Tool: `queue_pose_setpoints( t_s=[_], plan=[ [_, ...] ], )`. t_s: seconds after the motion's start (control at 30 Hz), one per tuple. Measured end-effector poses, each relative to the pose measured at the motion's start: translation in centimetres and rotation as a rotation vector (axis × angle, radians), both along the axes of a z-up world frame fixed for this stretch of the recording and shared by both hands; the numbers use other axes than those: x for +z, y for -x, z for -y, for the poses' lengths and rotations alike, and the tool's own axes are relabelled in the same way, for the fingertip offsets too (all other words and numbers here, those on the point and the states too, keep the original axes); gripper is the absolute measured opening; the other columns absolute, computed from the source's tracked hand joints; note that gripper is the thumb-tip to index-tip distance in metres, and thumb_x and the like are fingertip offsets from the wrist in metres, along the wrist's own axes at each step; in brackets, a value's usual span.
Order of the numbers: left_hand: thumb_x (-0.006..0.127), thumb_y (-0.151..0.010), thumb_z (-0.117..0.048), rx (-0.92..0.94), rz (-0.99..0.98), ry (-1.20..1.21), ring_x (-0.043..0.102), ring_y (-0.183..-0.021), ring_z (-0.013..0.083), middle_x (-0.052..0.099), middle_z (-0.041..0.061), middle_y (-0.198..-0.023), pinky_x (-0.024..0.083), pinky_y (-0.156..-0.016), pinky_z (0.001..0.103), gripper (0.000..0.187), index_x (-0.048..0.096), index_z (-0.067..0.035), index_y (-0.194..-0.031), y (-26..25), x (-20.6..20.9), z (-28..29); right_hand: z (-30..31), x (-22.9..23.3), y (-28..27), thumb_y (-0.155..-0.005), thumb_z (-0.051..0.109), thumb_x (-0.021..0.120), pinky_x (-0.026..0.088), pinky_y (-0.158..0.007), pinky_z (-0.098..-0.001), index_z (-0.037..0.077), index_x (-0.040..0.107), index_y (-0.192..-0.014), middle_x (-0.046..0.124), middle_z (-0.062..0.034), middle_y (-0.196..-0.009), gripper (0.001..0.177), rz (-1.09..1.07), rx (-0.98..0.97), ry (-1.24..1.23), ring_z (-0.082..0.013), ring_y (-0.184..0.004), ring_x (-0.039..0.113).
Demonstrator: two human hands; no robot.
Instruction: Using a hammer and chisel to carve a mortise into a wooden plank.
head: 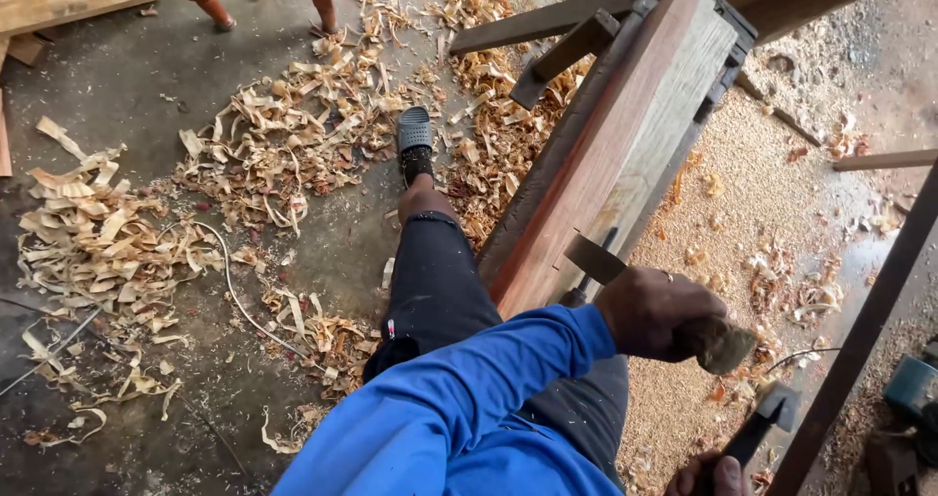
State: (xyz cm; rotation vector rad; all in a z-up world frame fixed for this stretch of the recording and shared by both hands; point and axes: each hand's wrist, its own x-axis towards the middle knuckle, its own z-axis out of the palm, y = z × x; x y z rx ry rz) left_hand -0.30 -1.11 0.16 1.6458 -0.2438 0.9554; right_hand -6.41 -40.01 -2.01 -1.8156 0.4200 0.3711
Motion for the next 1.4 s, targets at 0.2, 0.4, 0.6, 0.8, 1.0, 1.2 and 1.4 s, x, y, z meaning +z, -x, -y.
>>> queue_pose_setpoints(
  t_s=[0.2, 0.4, 0.6, 0.8, 1.0, 1.2, 1.4],
  plan=[
    [0.070, -0.096, -0.034, 0.000, -0.046, -0.007, 0.074, -0.081, 0.0226, 0.071, 0.004, -0.096, 0.059, -0.068, 0.035, 0.026, 0.059, -0.017, -0.113, -0.5, -0.2, -0.2, -4.7, 2.8, 1.1, -0.108, 0.047, 0.048, 0.035, -0.035, -0.0409, 0.004, 0.048, -0.115, 0.042, -0.0140, -0.061, 0.043, -0.031, -0.017, 0.025, -0.0254, -0.042, 0.043],
    [0.070, -0.096, -0.031, 0.004, -0.027, 0.024, 0.074, -0.084, 0.0231, 0.072, 0.005, -0.101, 0.060, -0.070, 0.034, 0.025, 0.060, -0.016, -0.114, -0.7, -0.4, -0.2, -7.8, 4.8, 1.2, -0.108, 0.044, 0.044, 0.038, -0.035, -0.0407, 0.005, 0.048, -0.116, 0.043, -0.0132, -0.063, 0.040, -0.022, -0.013, 0.023, -0.0236, -0.041, 0.043],
    [0.071, -0.093, -0.031, 0.005, -0.027, 0.021, 0.074, -0.083, 0.0236, 0.071, 0.005, -0.098, 0.059, -0.070, 0.035, 0.027, 0.059, -0.016, -0.113, -0.6, -0.1, -0.3, -8.5, 5.2, 1.7, -0.110, 0.040, 0.043, 0.036, -0.034, -0.0386, 0.006, 0.048, -0.116, 0.043, -0.0124, -0.063, 0.035, -0.006, 0.020, -0.048, -0.0225, -0.041, 0.043],
    [0.071, -0.095, -0.031, -0.009, -0.051, 0.009, 0.073, -0.079, 0.0236, 0.069, 0.003, -0.091, 0.058, -0.065, 0.036, 0.025, 0.059, -0.017, -0.112, -0.5, -0.1, -0.2, -9.8, 6.4, 1.9, -0.109, 0.043, 0.043, 0.038, -0.036, -0.0396, 0.008, 0.048, -0.116, 0.043, -0.0116, -0.064, 0.036, -0.067, 0.010, -0.067, -0.0222, -0.043, 0.044],
    [0.070, -0.096, -0.031, -0.013, -0.048, 0.011, 0.073, -0.076, 0.0222, 0.068, 0.003, -0.089, 0.057, -0.064, 0.036, 0.023, 0.059, -0.018, -0.112, -0.4, 0.2, -0.4, -10.9, 7.0, 1.9, -0.108, 0.045, 0.044, 0.037, -0.038, -0.0398, 0.006, 0.047, -0.117, 0.042, -0.0112, -0.066, 0.040, -0.062, 0.015, -0.036, -0.0218, -0.045, 0.043],
    [0.071, -0.095, -0.030, -0.006, -0.017, 0.036, 0.073, -0.079, 0.0223, 0.069, 0.003, -0.091, 0.058, -0.066, 0.035, 0.025, 0.058, -0.016, -0.112, -0.5, 0.2, -0.6, -11.2, 7.0, 1.8, -0.106, 0.046, 0.045, 0.038, -0.038, -0.0412, 0.006, 0.047, -0.117, 0.042, -0.0124, -0.066, 0.041, -0.107, 0.000, -0.033, -0.0226, -0.046, 0.044],
    [0.072, -0.097, -0.029, -0.008, -0.036, 0.039, 0.074, -0.079, 0.0215, 0.070, 0.003, -0.093, 0.058, -0.067, 0.034, 0.024, 0.059, -0.016, -0.112, -0.7, -0.1, -0.5, -10.8, 6.7, 1.6, -0.107, 0.046, 0.045, 0.037, -0.038, -0.0411, 0.007, 0.048, -0.117, 0.042, -0.0120, -0.066, 0.041, -0.121, -0.006, -0.056, -0.0231, -0.046, 0.044]
  ],
)
